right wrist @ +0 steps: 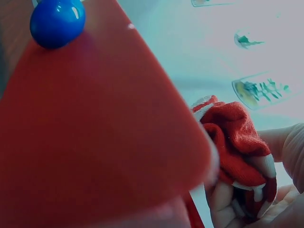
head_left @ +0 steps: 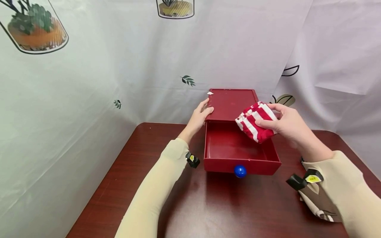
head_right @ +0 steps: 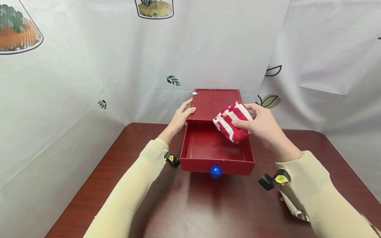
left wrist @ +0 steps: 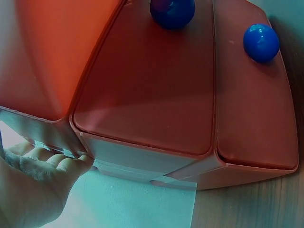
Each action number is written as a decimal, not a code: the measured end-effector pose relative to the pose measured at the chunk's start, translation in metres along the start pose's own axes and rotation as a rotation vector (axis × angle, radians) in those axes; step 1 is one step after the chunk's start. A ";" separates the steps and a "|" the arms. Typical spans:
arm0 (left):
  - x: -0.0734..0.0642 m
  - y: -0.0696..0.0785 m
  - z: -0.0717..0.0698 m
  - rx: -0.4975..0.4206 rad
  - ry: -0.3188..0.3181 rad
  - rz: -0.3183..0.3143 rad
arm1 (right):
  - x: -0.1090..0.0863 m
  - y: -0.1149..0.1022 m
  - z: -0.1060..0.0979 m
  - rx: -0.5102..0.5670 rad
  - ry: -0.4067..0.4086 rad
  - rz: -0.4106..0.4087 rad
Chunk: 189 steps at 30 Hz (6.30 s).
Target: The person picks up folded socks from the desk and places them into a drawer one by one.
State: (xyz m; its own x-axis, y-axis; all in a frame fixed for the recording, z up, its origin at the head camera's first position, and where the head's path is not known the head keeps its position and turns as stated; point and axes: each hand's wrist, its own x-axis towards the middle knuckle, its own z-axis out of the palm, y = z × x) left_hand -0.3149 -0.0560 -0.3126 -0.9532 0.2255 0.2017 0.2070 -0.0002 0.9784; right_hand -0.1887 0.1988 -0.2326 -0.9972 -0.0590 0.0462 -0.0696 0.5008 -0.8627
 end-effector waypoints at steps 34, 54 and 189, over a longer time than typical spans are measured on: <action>-0.001 0.000 0.000 -0.013 -0.016 -0.020 | 0.005 -0.014 0.061 -0.052 -0.253 -0.034; -0.003 -0.001 0.001 -0.030 0.004 -0.009 | 0.007 -0.003 0.072 -0.079 -0.439 -0.065; -0.024 0.028 0.001 0.001 -0.041 -0.078 | -0.105 0.199 -0.069 -0.462 0.047 0.110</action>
State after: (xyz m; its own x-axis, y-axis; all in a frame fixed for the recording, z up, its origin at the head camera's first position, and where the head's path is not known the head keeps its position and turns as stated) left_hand -0.2863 -0.0604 -0.2901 -0.9566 0.2643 0.1225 0.1325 0.0203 0.9910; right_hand -0.0999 0.3644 -0.3748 -0.9988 0.0498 -0.0007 0.0420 0.8338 -0.5504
